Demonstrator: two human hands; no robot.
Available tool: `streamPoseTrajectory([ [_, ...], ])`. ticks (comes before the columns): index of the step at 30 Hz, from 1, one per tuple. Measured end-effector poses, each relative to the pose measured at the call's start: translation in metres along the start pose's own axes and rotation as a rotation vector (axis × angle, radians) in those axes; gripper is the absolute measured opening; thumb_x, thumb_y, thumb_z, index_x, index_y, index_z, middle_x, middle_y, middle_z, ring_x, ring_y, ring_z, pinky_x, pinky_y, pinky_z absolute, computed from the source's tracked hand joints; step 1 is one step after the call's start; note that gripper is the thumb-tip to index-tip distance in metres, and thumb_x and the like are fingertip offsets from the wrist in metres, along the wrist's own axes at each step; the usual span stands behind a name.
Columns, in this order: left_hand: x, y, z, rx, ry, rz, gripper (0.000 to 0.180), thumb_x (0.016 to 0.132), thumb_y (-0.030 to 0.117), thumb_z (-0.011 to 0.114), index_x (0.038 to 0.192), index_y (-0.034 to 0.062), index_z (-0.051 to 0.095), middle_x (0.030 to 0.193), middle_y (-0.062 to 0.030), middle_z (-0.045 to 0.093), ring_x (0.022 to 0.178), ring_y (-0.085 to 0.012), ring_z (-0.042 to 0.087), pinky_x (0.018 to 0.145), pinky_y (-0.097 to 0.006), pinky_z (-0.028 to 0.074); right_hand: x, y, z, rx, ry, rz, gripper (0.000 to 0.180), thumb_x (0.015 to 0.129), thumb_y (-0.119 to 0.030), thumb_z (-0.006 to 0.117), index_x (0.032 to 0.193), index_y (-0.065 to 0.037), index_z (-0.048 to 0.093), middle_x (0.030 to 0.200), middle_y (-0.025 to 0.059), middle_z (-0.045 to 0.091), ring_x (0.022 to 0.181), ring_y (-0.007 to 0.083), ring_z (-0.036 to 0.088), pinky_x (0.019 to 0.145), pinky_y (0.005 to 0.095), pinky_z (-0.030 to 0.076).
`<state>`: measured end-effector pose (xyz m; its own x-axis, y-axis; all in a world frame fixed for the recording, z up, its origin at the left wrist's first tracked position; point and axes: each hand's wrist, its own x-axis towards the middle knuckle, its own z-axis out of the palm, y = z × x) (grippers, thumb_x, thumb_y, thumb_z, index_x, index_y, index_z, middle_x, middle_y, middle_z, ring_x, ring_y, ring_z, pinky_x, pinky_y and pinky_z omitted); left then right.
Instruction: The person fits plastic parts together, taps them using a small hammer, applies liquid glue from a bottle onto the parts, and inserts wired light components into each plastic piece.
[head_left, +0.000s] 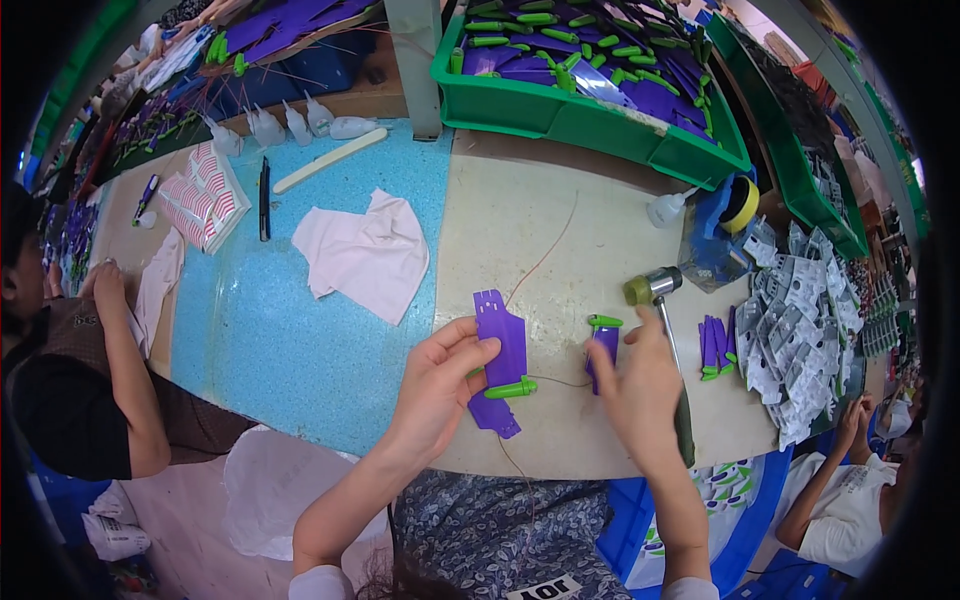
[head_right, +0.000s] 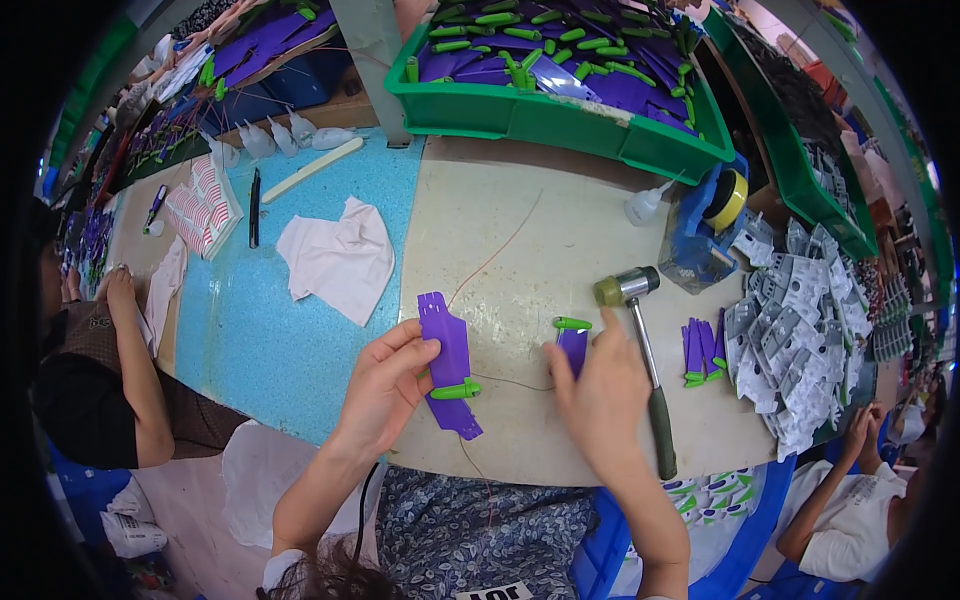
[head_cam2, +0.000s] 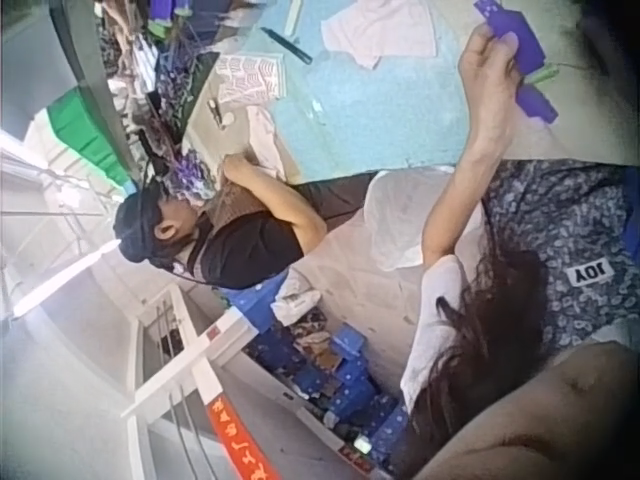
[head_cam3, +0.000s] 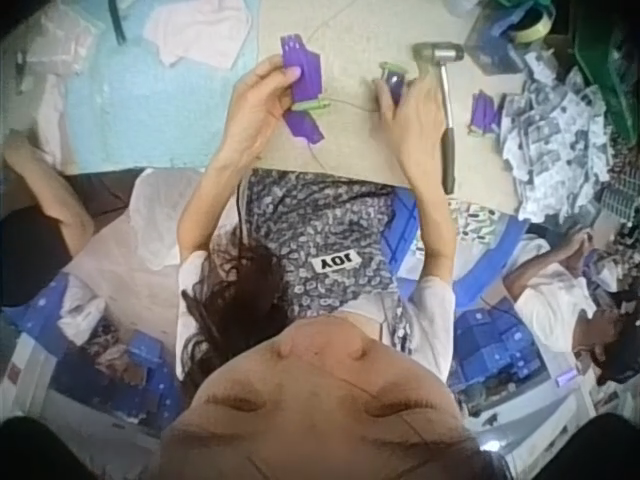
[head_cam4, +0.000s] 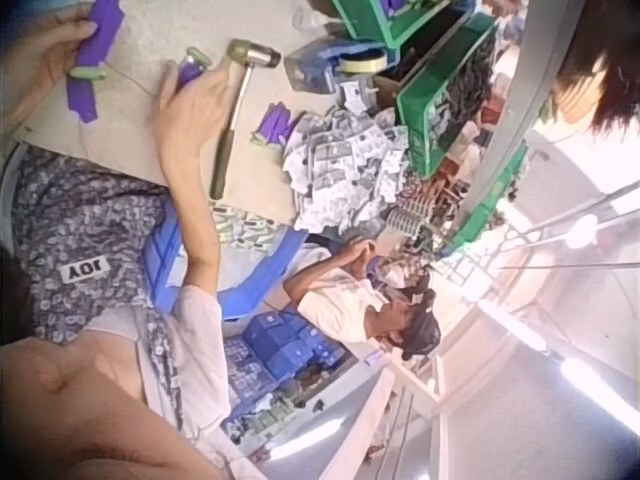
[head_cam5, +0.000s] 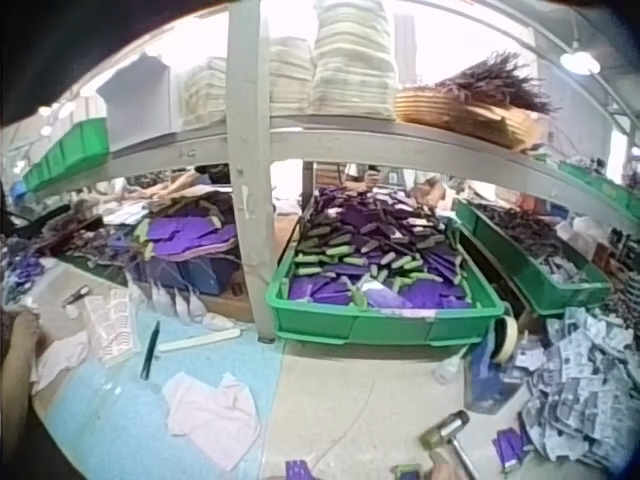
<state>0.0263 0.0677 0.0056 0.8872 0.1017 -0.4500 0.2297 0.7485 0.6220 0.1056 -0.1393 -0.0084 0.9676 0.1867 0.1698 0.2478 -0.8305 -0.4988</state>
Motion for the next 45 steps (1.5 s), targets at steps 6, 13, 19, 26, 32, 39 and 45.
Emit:
streamPoseTrajectory([
  [6,-0.012,0.031,-0.037,0.557,0.223,0.403,0.019,0.089,0.005,0.068,0.108,-0.0014,0.067,0.095,-0.0022,0.070,0.087,-0.0097,0.064,0.077,-0.026,0.052,-0.011,-0.012,-0.014,0.187,-0.295,-0.180,0.027,0.083,-0.005,0.066,0.108,0.003,0.061,0.099,0.0167,0.059,0.098,0.0341,0.058,0.081,0.0447,0.047],
  [13,-0.035,0.096,-0.058,1.608,0.097,0.352,0.025,0.074,0.004,0.075,0.098,-0.0003,0.071,0.083,-0.0150,0.070,0.073,-0.0234,0.066,0.071,-0.034,0.051,0.016,-0.057,0.016,0.097,-0.806,-1.258,0.007,0.064,-0.004,0.067,0.071,-0.001,0.070,0.123,0.0150,0.059,0.132,0.0324,0.045,0.113,0.0495,0.034],
  [19,-0.026,0.077,-0.062,1.482,0.028,0.259,0.037,0.071,0.000,0.079,0.106,0.0006,0.065,0.082,-0.0060,0.067,0.070,-0.0103,0.059,0.066,-0.029,0.048,0.005,-0.050,0.007,0.364,-0.646,-0.770,0.010,0.071,-0.004,0.071,0.077,0.003,0.067,0.122,0.0172,0.058,0.125,0.0347,0.048,0.108,0.0481,0.037],
  [26,0.011,0.060,-0.046,1.254,0.051,0.182,0.033,0.073,0.001,0.077,0.103,-0.0032,0.063,0.088,-0.0147,0.071,0.075,-0.0210,0.066,0.071,-0.033,0.051,-0.034,-0.083,0.054,0.178,-0.115,-0.236,0.017,0.085,-0.004,0.065,0.095,0.005,0.055,0.132,0.0340,0.041,0.117,0.0516,0.042,0.098,0.0558,0.037],
  [32,0.036,0.022,-0.046,0.736,0.110,0.306,0.024,0.082,-0.002,0.073,0.104,-0.0053,0.065,0.102,-0.0122,0.071,0.091,-0.0109,0.065,0.083,-0.026,0.052,-0.003,-0.068,0.078,0.421,-0.075,-0.070,0.034,0.083,0.001,0.068,0.115,0.004,0.056,0.121,0.0263,0.057,0.098,0.0348,0.063,0.088,0.0421,0.050],
  [39,0.023,0.004,0.002,0.593,-0.035,0.494,0.026,0.094,-0.006,0.056,0.120,-0.0054,0.058,0.118,-0.0153,0.067,0.110,-0.0160,0.061,0.097,-0.029,0.046,-0.001,-0.062,0.032,1.214,-0.169,0.052,0.040,0.082,0.011,0.067,0.121,0.002,0.066,0.112,0.0105,0.064,0.106,0.0166,0.058,0.089,0.0258,0.046],
  [45,0.014,-0.009,0.022,0.582,-0.127,0.643,0.039,0.093,-0.008,0.052,0.132,-0.0041,0.048,0.122,-0.0176,0.065,0.118,-0.0224,0.060,0.101,-0.033,0.045,-0.006,-0.055,0.032,1.137,-0.060,-0.053,0.043,0.084,0.011,0.064,0.126,0.002,0.064,0.113,0.0083,0.055,0.107,0.0178,0.054,0.089,0.0276,0.046],
])
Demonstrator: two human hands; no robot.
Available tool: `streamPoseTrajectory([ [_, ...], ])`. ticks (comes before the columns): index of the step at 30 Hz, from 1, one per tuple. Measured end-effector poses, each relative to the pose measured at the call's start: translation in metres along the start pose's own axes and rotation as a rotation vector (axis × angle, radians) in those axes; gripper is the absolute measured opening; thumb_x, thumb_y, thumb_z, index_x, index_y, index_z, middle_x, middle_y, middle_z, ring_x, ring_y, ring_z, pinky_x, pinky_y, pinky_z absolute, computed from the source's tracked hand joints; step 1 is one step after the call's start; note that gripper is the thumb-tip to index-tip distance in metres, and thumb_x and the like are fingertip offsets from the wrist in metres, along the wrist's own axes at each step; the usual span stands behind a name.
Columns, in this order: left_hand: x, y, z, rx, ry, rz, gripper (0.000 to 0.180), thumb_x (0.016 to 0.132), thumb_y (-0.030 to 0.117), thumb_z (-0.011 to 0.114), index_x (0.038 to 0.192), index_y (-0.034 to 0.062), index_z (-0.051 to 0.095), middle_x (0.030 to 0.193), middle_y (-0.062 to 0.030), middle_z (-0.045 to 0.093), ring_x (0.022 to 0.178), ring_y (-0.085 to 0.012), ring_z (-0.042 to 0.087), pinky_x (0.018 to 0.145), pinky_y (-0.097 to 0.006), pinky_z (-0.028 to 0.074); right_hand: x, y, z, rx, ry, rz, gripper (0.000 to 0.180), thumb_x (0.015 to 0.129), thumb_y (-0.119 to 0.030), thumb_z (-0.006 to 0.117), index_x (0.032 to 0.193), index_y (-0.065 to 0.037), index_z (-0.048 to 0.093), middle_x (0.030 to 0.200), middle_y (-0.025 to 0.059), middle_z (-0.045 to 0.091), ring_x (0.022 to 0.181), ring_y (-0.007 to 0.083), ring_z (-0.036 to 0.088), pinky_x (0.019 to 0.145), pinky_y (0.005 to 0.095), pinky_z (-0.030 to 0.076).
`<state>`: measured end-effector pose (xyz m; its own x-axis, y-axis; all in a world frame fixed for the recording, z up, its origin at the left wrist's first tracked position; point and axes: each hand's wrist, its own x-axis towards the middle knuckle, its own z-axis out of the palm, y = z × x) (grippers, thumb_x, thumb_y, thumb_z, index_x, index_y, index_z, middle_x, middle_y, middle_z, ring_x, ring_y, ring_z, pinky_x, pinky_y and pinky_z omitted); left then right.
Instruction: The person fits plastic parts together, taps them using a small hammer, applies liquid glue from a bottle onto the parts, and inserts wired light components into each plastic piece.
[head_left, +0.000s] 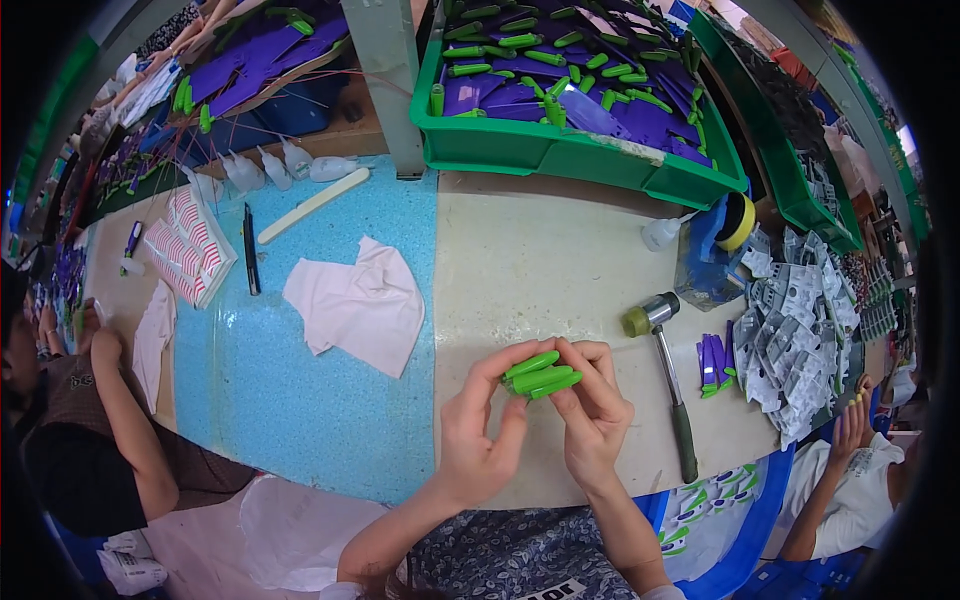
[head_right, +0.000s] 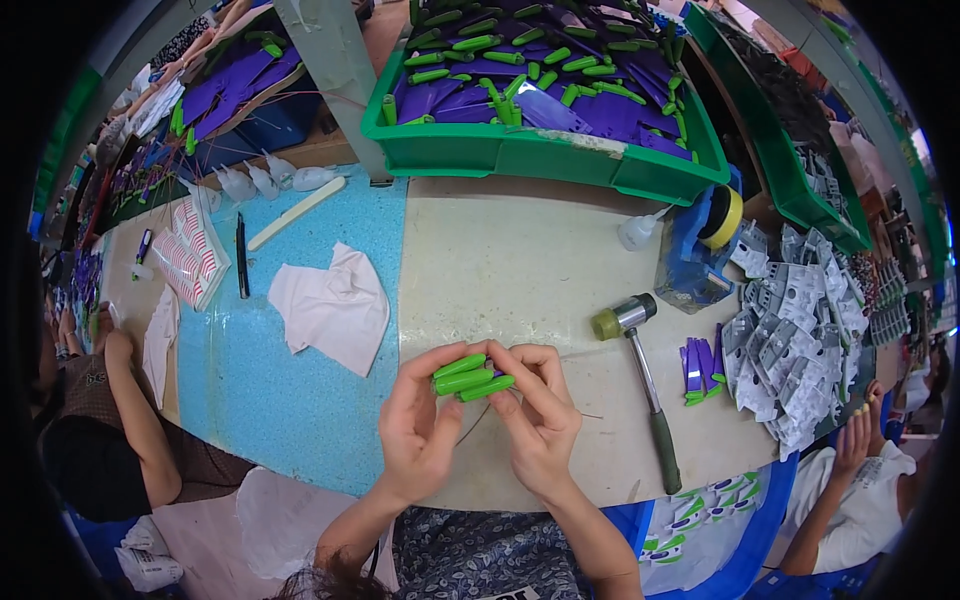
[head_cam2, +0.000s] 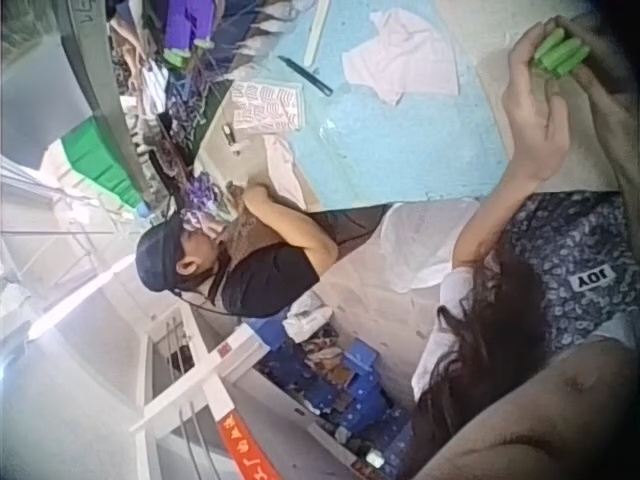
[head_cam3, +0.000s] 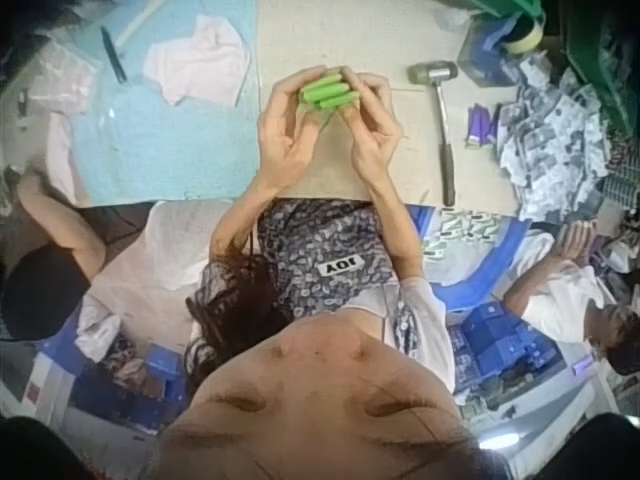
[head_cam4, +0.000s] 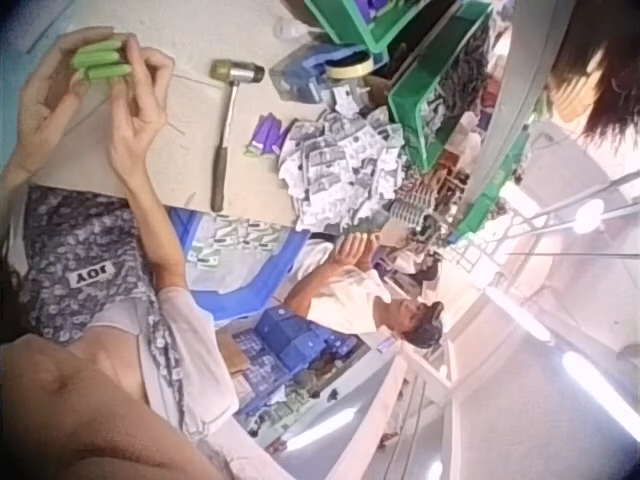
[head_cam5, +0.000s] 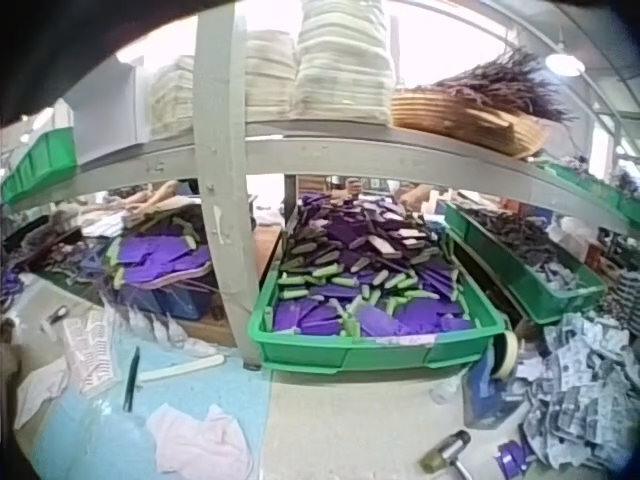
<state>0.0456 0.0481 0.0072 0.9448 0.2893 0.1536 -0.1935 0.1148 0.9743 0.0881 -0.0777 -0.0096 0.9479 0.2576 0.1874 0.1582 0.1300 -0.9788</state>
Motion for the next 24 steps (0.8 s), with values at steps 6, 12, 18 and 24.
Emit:
streamPoseTrajectory([
  [6,-0.006,-0.004,0.010,0.188,-0.022,0.132,0.049,0.087,-0.011,0.062,0.132,-0.0067,0.043,0.127,-0.0222,0.060,0.118,-0.0251,0.059,0.102,-0.035,0.046,-0.006,-0.001,-0.001,0.079,0.057,-0.031,0.035,0.081,0.013,0.065,0.115,0.003,0.067,0.113,0.0110,0.056,0.106,0.0190,0.055,0.091,0.0292,0.045],
  [12,-0.011,-0.016,0.013,0.164,-0.007,0.249,0.052,0.086,-0.012,0.063,0.133,-0.0059,0.041,0.124,-0.0263,0.059,0.116,-0.0291,0.061,0.100,-0.038,0.048,-0.008,0.008,-0.015,0.309,0.011,0.036,0.028,0.078,0.013,0.067,0.103,0.003,0.063,0.115,0.0134,0.057,0.106,0.0204,0.056,0.095,0.0326,0.044],
  [18,0.007,0.012,-0.008,0.152,0.161,0.342,0.047,0.086,-0.013,0.063,0.130,-0.0056,0.046,0.116,-0.0196,0.063,0.107,-0.0273,0.065,0.096,-0.037,0.051,-0.002,-0.011,-0.017,-0.153,0.126,-0.054,0.034,0.075,0.009,0.072,0.107,0.001,0.062,0.112,0.0136,0.058,0.104,0.0226,0.057,0.093,0.0325,0.046],
  [24,0.196,0.135,-0.127,0.904,0.486,0.963,0.021,0.091,-0.003,0.059,0.111,0.0021,0.064,0.105,-0.0119,0.069,0.092,-0.0238,0.068,0.087,-0.034,0.050,-0.029,-0.007,-0.115,-1.015,0.177,-0.121,0.049,0.072,0.005,0.072,0.118,0.003,0.054,0.118,0.0204,0.052,0.109,0.0360,0.052,0.095,0.0416,0.043],
])
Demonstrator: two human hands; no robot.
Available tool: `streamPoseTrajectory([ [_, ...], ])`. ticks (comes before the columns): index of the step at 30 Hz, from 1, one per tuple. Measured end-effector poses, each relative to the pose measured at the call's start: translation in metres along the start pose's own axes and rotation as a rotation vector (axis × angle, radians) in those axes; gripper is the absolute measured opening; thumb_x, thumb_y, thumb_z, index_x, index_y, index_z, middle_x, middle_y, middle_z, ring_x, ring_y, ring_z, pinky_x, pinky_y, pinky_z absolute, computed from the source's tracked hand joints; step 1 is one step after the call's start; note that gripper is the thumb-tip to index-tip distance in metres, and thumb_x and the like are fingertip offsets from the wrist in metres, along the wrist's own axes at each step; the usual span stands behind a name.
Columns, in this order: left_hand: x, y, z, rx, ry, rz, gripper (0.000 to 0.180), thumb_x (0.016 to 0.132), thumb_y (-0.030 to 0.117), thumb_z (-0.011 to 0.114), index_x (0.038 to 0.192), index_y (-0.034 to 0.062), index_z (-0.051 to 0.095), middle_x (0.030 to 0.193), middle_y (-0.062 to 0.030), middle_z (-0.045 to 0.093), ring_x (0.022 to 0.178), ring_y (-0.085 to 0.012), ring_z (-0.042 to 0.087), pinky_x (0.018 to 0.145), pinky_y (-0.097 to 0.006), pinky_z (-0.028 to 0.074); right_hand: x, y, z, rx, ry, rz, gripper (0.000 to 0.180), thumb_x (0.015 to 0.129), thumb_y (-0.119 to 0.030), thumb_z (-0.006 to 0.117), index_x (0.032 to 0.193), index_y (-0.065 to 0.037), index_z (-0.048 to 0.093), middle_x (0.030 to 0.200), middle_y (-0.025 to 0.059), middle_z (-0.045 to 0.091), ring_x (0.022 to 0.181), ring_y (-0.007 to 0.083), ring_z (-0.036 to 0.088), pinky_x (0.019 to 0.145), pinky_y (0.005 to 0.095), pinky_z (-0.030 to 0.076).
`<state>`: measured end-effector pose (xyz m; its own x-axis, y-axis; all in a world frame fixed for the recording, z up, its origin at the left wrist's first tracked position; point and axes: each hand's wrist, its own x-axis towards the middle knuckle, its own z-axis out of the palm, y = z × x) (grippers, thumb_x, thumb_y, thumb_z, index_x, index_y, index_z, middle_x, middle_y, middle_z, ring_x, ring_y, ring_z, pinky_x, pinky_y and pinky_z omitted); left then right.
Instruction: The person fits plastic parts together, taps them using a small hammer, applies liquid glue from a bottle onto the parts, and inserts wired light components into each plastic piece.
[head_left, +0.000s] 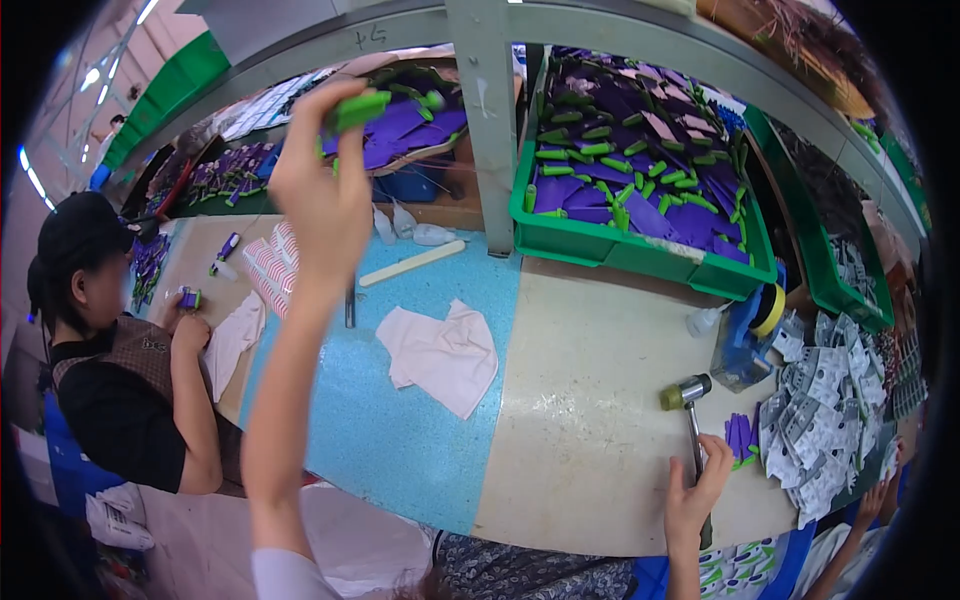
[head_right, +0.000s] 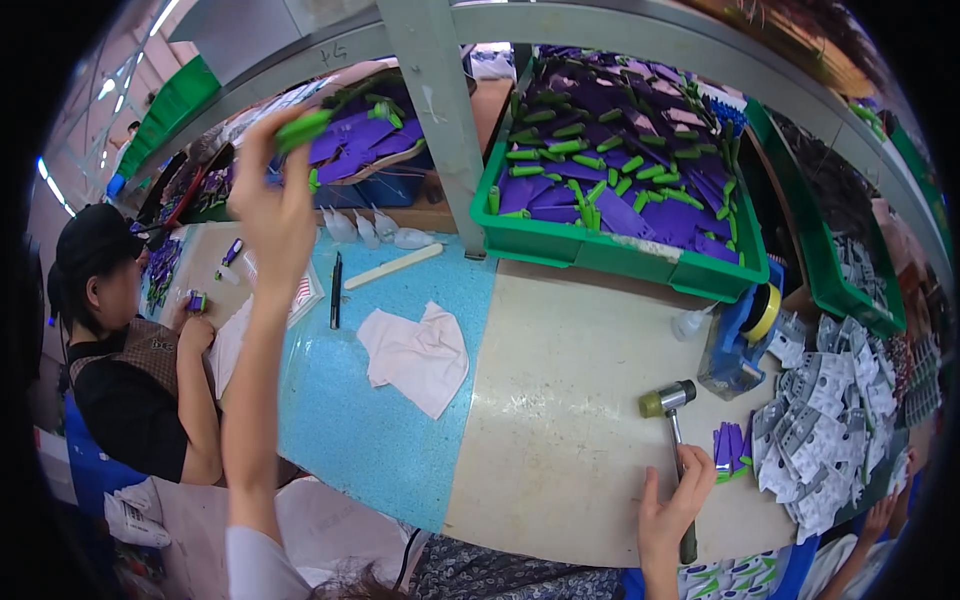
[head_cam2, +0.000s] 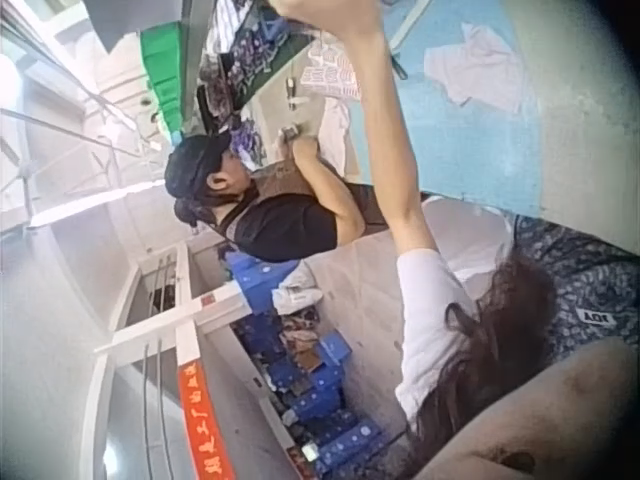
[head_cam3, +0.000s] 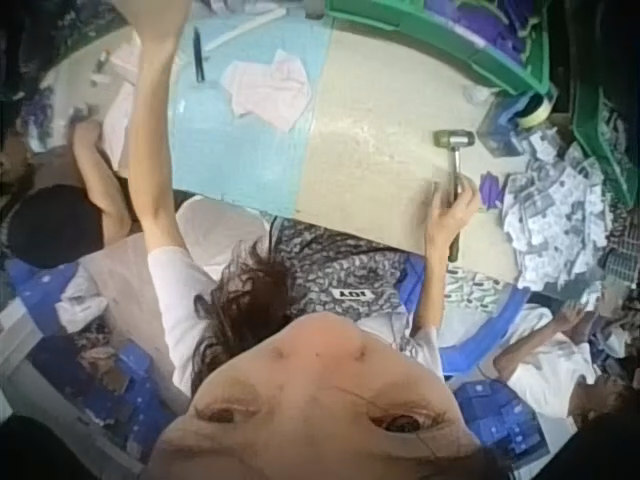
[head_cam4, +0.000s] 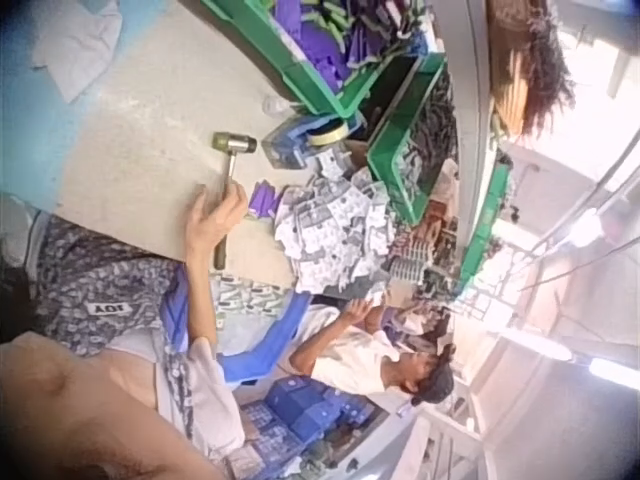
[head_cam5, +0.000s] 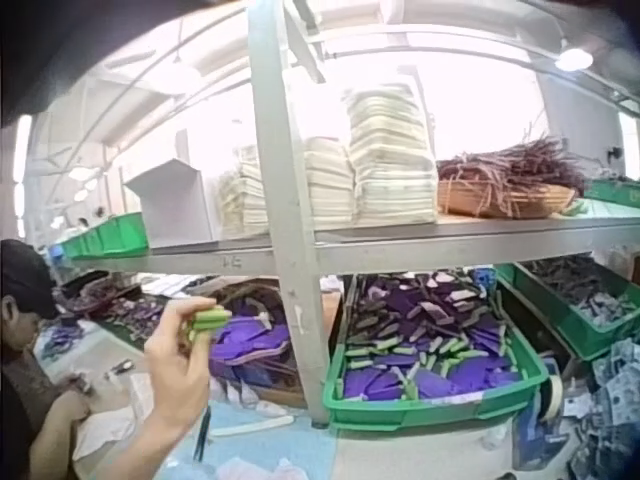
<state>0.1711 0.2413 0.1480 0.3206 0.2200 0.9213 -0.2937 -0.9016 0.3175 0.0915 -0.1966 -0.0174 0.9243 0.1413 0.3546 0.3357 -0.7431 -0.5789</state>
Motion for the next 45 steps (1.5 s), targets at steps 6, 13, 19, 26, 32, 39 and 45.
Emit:
streamPoseTrajectory([
  [6,0.034,-0.146,0.037,0.195,-0.301,0.098,0.032,0.082,-0.007,0.055,0.107,0.0084,0.066,0.096,-0.0153,0.069,0.093,-0.0376,0.064,0.083,-0.045,0.050,-0.014,0.007,0.008,-0.095,-0.067,0.017,0.050,0.079,-0.004,0.068,0.125,0.005,0.050,0.120,0.0231,0.051,0.109,0.0421,0.047,0.099,0.0487,0.035],
  [13,0.027,-0.166,0.044,0.168,-0.536,0.065,0.051,0.079,-0.003,0.046,0.125,0.0105,0.061,0.122,-0.0201,0.061,0.117,-0.0362,0.054,0.103,-0.045,0.041,-0.015,0.013,0.012,-0.071,-0.029,0.008,0.049,0.080,0.000,0.064,0.126,0.007,0.049,0.118,0.0245,0.052,0.108,0.0427,0.048,0.097,0.0478,0.037],
  [19,-0.004,-0.125,-0.008,0.400,-0.623,-0.019,0.064,0.084,0.025,0.057,0.146,0.0146,0.042,0.154,-0.0163,0.035,0.144,-0.0421,0.025,0.117,-0.055,0.020,-0.020,0.020,0.008,-0.145,-0.009,0.010,0.044,0.081,0.008,0.057,0.124,0.007,0.050,0.115,0.0241,0.053,0.106,0.0403,0.050,0.096,0.0435,0.040],
  [26,-0.001,-0.170,0.015,0.487,-0.758,-0.180,0.067,0.099,0.053,0.041,0.155,0.0190,0.025,0.159,-0.0183,0.024,0.146,-0.0416,0.020,0.117,-0.057,0.017,-0.014,0.027,0.001,-0.059,0.002,0.128,0.037,0.082,0.014,0.051,0.117,0.006,0.058,0.102,0.0205,0.058,0.092,0.0357,0.057,0.084,0.0395,0.046],
  [32,0.015,-0.178,0.003,0.592,-0.527,0.119,0.054,0.097,0.040,0.054,0.136,0.0026,0.051,0.139,-0.0213,0.051,0.132,-0.0394,0.043,0.109,-0.048,0.034,0.001,-0.026,-0.027,0.025,0.101,0.093,0.036,0.082,0.016,0.051,0.116,0.006,0.061,0.102,0.0211,0.063,0.089,0.0364,0.061,0.081,0.0399,0.049],
  [39,-0.073,0.042,0.011,-0.120,-0.475,-0.007,0.025,0.086,-0.002,0.057,0.110,-0.0028,0.062,0.117,-0.0196,0.062,0.109,-0.0372,0.059,0.095,-0.044,0.046,0.214,-0.046,-0.027,-0.099,0.279,-0.572,0.045,0.077,0.015,0.052,0.120,0.003,0.061,0.104,0.0207,0.064,0.099,0.0407,0.059,0.094,0.0471,0.045],
  [45,-0.084,0.068,0.114,-0.092,-0.535,-0.073,0.031,0.087,0.008,0.064,0.116,-0.0032,0.061,0.122,-0.0231,0.060,0.113,-0.0398,0.056,0.098,-0.043,0.045,0.406,-0.031,0.068,-0.209,0.187,-0.528,0.035,0.077,0.003,0.055,0.110,-0.001,0.068,0.105,0.0214,0.066,0.102,0.0396,0.060,0.092,0.0463,0.048],
])
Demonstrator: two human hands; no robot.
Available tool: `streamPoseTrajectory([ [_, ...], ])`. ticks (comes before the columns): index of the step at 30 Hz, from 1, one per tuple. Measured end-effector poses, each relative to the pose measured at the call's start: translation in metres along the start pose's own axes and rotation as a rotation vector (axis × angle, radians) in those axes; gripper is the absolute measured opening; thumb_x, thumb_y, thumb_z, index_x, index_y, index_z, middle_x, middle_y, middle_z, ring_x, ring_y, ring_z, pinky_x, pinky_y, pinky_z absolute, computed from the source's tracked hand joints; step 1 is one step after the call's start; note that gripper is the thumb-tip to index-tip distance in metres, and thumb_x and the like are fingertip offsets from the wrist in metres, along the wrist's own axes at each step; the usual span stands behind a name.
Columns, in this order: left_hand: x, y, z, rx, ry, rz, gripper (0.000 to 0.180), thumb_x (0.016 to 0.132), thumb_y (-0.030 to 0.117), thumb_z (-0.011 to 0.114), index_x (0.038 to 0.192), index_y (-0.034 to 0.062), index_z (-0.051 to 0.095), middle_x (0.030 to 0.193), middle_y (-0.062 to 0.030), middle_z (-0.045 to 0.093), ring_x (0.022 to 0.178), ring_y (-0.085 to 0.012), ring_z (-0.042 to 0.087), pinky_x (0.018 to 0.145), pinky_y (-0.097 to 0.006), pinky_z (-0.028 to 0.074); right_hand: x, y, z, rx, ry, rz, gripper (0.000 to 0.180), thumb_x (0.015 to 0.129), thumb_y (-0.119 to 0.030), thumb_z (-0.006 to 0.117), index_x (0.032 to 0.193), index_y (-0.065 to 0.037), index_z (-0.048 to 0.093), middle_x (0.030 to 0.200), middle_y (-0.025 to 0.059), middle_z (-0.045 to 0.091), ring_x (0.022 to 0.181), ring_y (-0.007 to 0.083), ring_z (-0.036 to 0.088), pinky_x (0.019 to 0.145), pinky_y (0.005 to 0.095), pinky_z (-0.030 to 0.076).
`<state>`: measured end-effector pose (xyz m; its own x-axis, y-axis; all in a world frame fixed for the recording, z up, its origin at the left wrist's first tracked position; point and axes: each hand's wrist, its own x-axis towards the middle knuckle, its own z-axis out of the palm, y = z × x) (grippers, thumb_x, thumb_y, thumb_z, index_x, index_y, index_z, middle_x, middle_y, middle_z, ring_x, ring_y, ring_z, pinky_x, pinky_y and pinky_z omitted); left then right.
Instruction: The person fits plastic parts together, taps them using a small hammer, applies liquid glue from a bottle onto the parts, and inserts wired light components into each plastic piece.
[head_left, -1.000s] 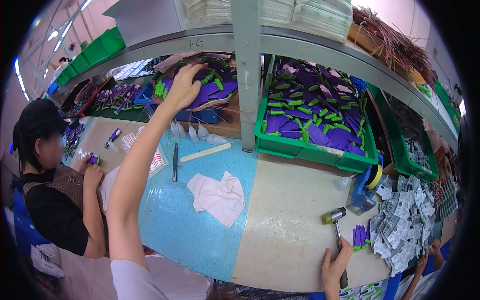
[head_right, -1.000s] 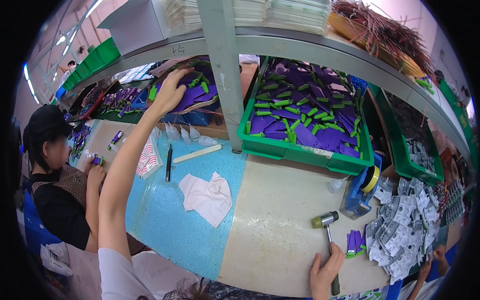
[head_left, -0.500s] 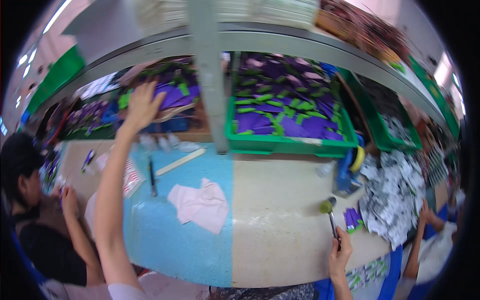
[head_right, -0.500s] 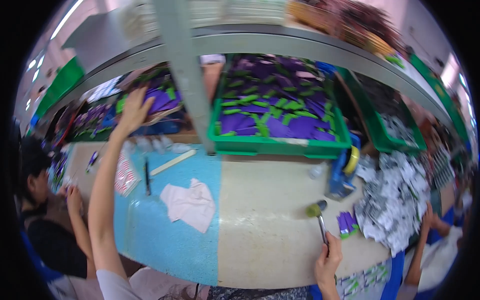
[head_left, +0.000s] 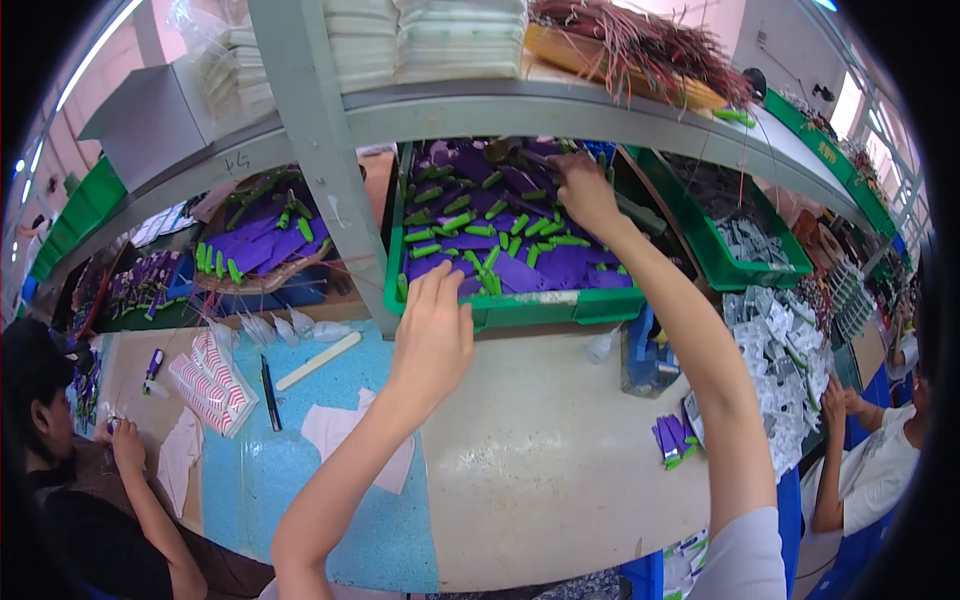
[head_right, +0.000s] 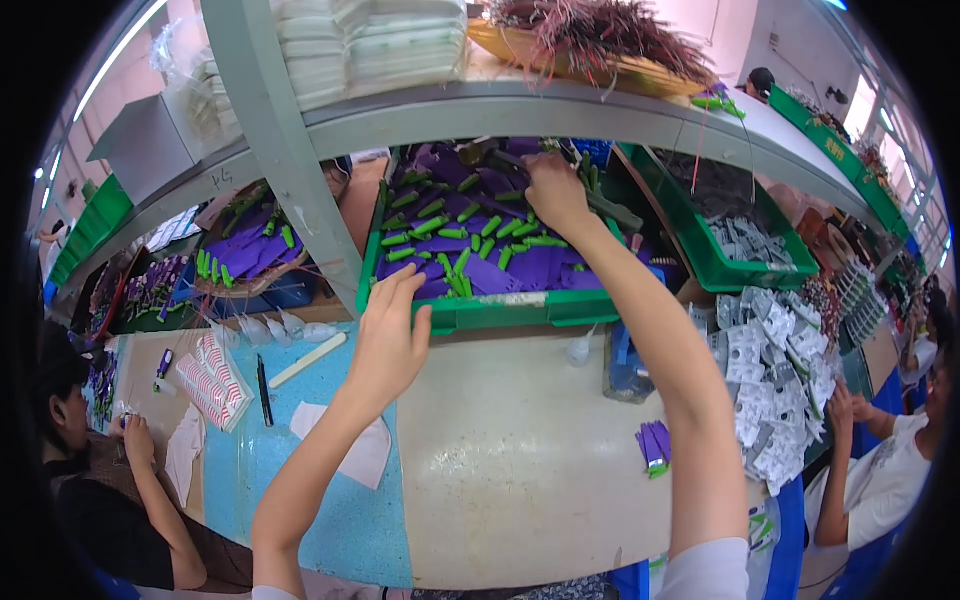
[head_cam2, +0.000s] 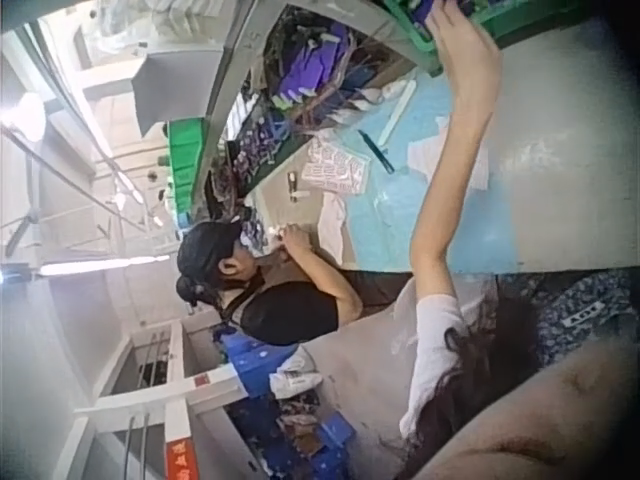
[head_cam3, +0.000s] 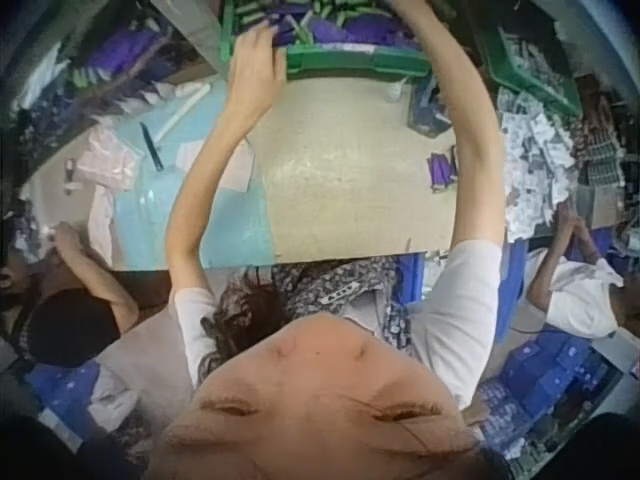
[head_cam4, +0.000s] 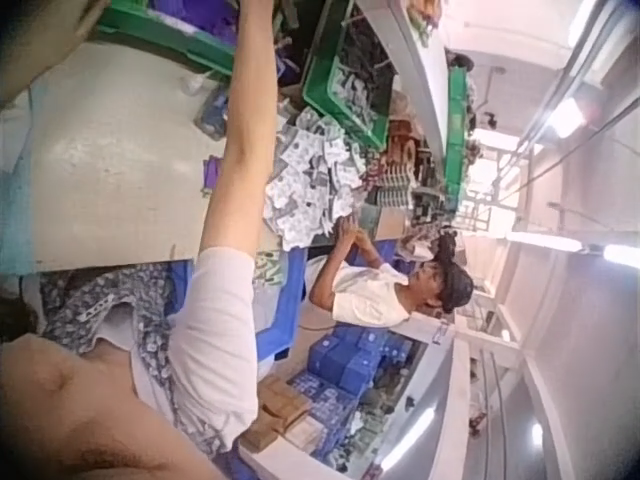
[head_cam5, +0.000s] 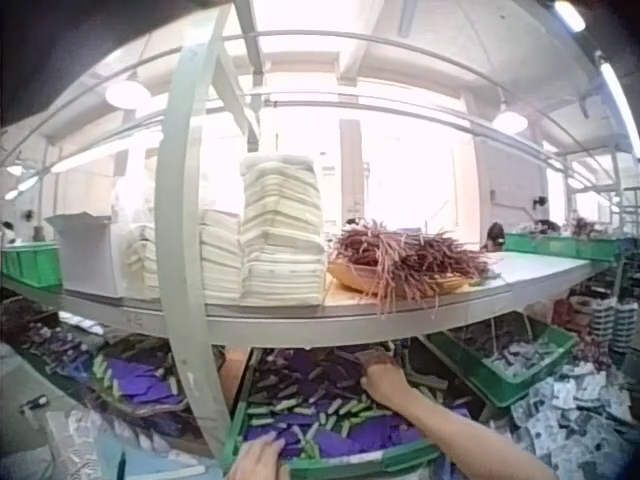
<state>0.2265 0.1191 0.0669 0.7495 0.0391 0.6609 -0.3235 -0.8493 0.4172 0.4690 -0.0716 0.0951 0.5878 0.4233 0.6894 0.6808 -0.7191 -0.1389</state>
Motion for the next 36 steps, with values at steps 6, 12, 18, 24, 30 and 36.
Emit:
streamPoseTrajectory([
  [6,0.047,-0.031,0.009,0.130,-0.470,-0.288,0.068,0.078,0.037,0.077,0.128,-0.0031,0.057,0.123,-0.0242,0.059,0.116,-0.0400,0.053,0.102,-0.044,0.043,0.003,0.017,0.031,0.140,-0.089,0.056,0.029,0.079,0.001,0.057,0.106,-0.003,0.067,0.104,0.0192,0.065,0.100,0.0375,0.061,0.092,0.0464,0.048],
  [12,0.067,-0.031,0.010,0.207,-0.620,-0.385,0.074,0.074,0.043,0.081,0.133,0.0059,0.055,0.135,-0.0240,0.048,0.119,-0.0437,0.053,0.100,-0.048,0.045,-0.040,-0.086,-0.040,0.142,-0.353,0.257,0.039,0.078,-0.030,0.075,0.103,-0.002,0.066,0.107,0.0191,0.065,0.099,0.0357,0.061,0.088,0.0433,0.049],
  [18,0.064,-0.026,0.018,0.240,-0.597,-0.351,0.072,0.075,0.043,0.081,0.130,0.0045,0.055,0.130,-0.0258,0.049,0.113,-0.0482,0.053,0.096,-0.050,0.047,-0.063,-0.093,-0.020,0.093,-0.490,0.140,0.078,0.072,-0.049,0.080,0.118,0.010,0.057,0.102,0.0279,0.066,0.104,0.0354,0.063,0.091,0.0445,0.049],
  [24,0.032,-0.034,0.020,0.405,-0.163,-0.184,0.084,0.078,0.047,0.077,0.136,-0.0061,0.045,0.134,-0.0281,0.048,0.120,-0.0491,0.046,0.099,-0.049,0.043,-0.065,-0.092,0.002,0.317,-0.569,0.313,0.096,0.068,-0.048,0.082,0.132,0.012,0.042,0.108,0.0309,0.064,0.110,0.0433,0.061,0.094,0.0496,0.048],
  [30,0.031,-0.046,0.028,0.317,-0.303,-0.119,0.100,0.079,0.061,0.069,0.143,-0.0074,0.035,0.138,-0.0382,0.041,0.127,-0.0483,0.043,0.105,-0.053,0.037,-0.049,-0.090,-0.007,0.643,-0.622,0.509,0.094,0.068,-0.040,0.085,0.136,0.009,0.043,0.126,0.0220,0.058,0.110,0.0310,0.061,0.090,0.0373,0.052],
  [36,0.038,-0.039,0.027,0.143,-0.376,-0.202,0.114,0.069,0.069,0.073,0.149,-0.0006,0.031,0.137,-0.0393,0.042,0.125,-0.0505,0.047,0.102,-0.055,0.041,-0.023,-0.112,-0.014,1.182,-0.747,1.040,0.037,0.082,-0.020,0.077,0.113,-0.009,0.060,0.095,0.0031,0.065,0.073,0.0104,0.063,0.042,0.0214,0.046],
])
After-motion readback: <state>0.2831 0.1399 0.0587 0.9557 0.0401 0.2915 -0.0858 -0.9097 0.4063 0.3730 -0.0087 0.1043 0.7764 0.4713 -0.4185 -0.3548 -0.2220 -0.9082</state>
